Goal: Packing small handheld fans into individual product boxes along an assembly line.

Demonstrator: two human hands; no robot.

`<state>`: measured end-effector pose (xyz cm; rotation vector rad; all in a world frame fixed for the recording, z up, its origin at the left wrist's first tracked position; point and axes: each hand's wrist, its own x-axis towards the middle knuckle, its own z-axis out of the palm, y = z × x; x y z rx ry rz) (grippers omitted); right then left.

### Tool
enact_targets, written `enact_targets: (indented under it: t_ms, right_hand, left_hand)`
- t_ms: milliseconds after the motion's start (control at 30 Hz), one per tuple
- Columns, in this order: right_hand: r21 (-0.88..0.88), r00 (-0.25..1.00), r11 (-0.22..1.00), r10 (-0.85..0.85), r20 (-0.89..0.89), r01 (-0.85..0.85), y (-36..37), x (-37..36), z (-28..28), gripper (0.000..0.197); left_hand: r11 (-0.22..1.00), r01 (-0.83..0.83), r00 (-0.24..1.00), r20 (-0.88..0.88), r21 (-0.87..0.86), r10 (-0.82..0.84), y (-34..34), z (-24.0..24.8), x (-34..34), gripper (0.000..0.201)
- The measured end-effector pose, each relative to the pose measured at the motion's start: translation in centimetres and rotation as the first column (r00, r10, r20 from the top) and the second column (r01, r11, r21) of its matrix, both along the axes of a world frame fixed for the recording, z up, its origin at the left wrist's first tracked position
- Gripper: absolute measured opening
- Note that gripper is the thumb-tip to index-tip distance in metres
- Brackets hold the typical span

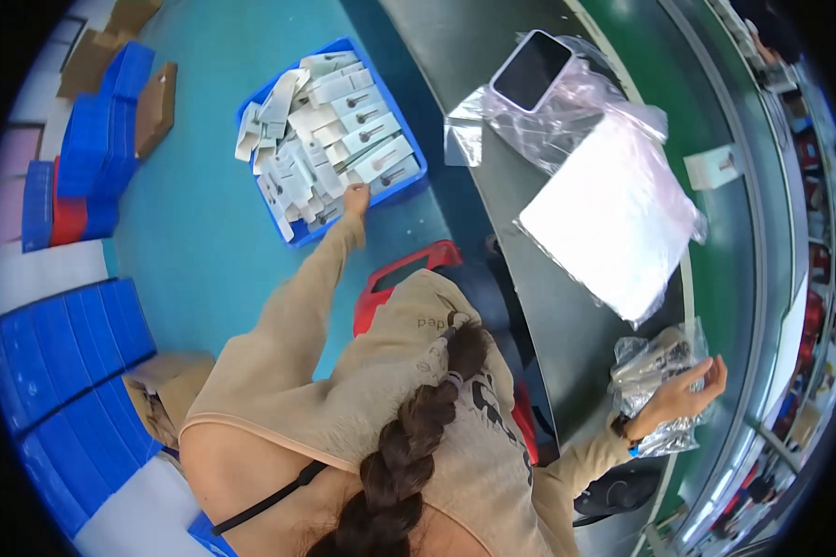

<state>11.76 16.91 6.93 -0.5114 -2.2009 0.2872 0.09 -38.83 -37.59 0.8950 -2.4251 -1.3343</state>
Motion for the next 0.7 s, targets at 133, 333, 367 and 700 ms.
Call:
enact_targets:
  t_ms: [133,333,367,700]
  right_hand:
    - [-0.041,0.996,0.998,0.056,0.073,-0.053,-1.9,-0.5,-0.6,0.022]
    - [0.037,0.988,0.999,-0.027,0.153,0.022,-0.9,3.7,-2.0,0.024]
    - [0.092,0.987,0.996,-0.021,0.158,0.007,-0.1,3.4,-2.3,0.022]
    - [0.19,0.92,0.981,-0.111,0.377,0.041,5.2,-0.7,1.8,0.029]
  left_hand:
    - [0.736,-0.308,0.939,0.319,0.603,0.132,-6.1,-6.6,-1.2,0.035]
    - [0.196,-0.765,0.643,0.72,0.613,0.262,3.4,0.8,-4.3,0.051]
    - [0.304,-0.655,0.752,0.634,0.692,0.178,1.5,0.6,-3.7,0.048]
    - [0.789,0.091,0.904,-0.283,-0.608,-0.322,2.6,22.2,-3.5,0.015]
